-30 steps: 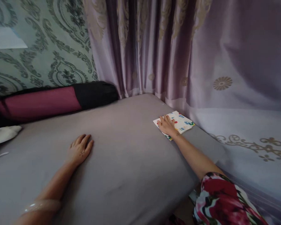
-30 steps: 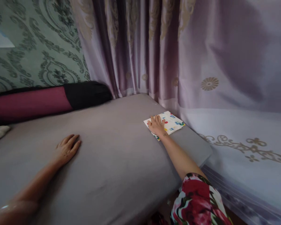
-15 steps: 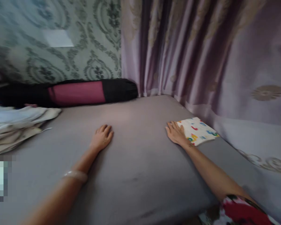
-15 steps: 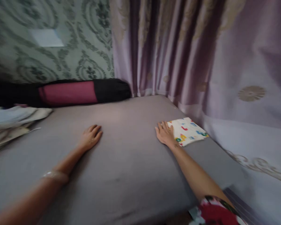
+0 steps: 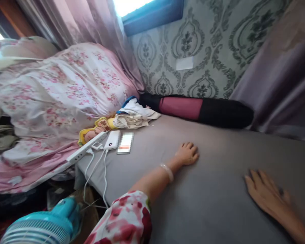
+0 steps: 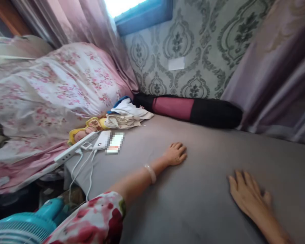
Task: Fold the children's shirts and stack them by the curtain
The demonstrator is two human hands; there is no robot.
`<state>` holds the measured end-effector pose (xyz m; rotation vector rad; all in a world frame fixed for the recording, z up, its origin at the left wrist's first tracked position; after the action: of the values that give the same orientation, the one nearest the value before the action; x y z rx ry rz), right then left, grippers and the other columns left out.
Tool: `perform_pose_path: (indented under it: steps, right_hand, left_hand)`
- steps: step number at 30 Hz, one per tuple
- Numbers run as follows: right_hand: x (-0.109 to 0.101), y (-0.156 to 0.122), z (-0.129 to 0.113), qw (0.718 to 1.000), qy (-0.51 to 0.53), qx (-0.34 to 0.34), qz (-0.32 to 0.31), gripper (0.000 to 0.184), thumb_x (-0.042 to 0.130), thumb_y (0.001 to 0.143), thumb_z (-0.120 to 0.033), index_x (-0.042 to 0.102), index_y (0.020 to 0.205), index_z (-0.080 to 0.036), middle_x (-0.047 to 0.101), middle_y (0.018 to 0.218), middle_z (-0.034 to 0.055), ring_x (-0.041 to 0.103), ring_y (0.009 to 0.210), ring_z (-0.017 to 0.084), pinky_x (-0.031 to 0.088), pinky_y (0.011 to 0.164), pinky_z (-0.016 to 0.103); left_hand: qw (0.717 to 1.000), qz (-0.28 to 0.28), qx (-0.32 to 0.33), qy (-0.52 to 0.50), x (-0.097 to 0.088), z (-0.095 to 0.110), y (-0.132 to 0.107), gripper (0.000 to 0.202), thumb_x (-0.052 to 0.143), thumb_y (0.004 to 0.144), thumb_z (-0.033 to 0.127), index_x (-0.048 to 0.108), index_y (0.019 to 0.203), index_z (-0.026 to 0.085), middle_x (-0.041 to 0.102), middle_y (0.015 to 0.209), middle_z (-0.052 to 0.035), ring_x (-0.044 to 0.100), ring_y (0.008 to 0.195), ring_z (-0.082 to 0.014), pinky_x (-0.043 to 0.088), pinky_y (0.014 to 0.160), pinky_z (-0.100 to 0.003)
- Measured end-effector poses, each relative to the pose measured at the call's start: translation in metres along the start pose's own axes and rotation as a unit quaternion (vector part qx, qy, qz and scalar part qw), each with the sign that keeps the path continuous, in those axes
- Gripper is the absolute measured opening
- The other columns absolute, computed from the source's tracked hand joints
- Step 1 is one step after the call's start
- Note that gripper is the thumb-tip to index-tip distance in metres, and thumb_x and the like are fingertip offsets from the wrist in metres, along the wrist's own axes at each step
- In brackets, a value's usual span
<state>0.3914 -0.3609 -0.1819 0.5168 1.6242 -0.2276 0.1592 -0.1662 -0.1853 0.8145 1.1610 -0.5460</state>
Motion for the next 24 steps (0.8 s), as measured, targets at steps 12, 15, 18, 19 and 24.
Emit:
perform_pose_path:
  steps: [12, 15, 18, 19, 24]
  right_hand:
    - [0.051, 0.035, -0.120, 0.993, -0.020, -0.109, -0.025, 0.066, 0.011, 0.093, -0.045, 0.040, 0.144, -0.015, 0.032, 0.153, 0.0124, 0.026, 0.141, 0.032, 0.021, 0.108, 0.062]
    - [0.052, 0.034, -0.120, 0.993, -0.025, -0.111, -0.016, 0.067, 0.010, 0.093, -0.045, 0.042, 0.143, -0.014, 0.034, 0.152, 0.0130, 0.027, 0.140, 0.032, 0.021, 0.108, 0.062]
    - [0.052, 0.034, -0.120, 0.993, -0.023, -0.111, -0.009, 0.067, 0.010, 0.093, -0.045, 0.043, 0.142, -0.013, 0.035, 0.151, 0.0131, 0.028, 0.139, 0.033, 0.021, 0.108, 0.063]
    - [0.053, 0.034, -0.120, 0.994, -0.022, -0.111, -0.007, 0.067, 0.010, 0.093, -0.045, 0.043, 0.142, -0.013, 0.035, 0.151, 0.0132, 0.029, 0.139, 0.033, 0.021, 0.108, 0.063]
    - [0.057, 0.035, -0.119, 0.994, -0.022, -0.110, -0.002, 0.066, 0.013, 0.093, -0.045, 0.042, 0.143, -0.014, 0.035, 0.151, 0.0135, 0.028, 0.139, 0.033, 0.020, 0.108, 0.063]
  left_hand:
    - [0.925, -0.001, -0.131, -0.358, -0.015, -0.070, 0.004, 0.035, 0.050, 0.089, 0.029, 0.063, 0.116, 0.011, 0.067, 0.116, -0.0101, 0.062, 0.103, -0.0173, 0.046, 0.094, -0.029]
    - [0.881, 0.150, -0.269, -0.359, -0.049, -0.126, -0.011, 0.016, 0.056, 0.079, 0.022, 0.070, 0.079, 0.013, 0.071, 0.078, -0.0046, 0.063, 0.078, -0.0163, 0.049, 0.078, -0.028]
    - [0.846, 0.245, -0.336, -0.333, -0.093, -0.183, -0.030, 0.020, 0.051, 0.079, 0.023, 0.066, 0.071, 0.013, 0.066, 0.069, -0.0048, 0.062, 0.073, -0.0165, 0.048, 0.070, -0.027]
    - [0.832, 0.276, -0.355, -0.325, -0.108, -0.200, -0.036, 0.020, 0.050, 0.079, 0.023, 0.065, 0.071, 0.013, 0.065, 0.068, -0.0049, 0.061, 0.073, -0.0170, 0.048, 0.069, -0.027]
    - [0.759, 0.391, -0.421, -0.306, -0.168, -0.255, -0.063, 0.009, 0.056, 0.072, 0.021, 0.062, 0.073, 0.015, 0.060, 0.061, -0.0042, 0.061, 0.073, -0.0206, 0.046, 0.064, -0.028]
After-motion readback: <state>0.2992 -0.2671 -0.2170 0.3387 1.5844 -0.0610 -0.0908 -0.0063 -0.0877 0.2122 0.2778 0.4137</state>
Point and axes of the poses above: each hand's wrist, its own y-axis towards the middle knuckle, its own x-axis out of the palm, z = x × y, the point moved 2 cm from there along y, towards the middle knuckle
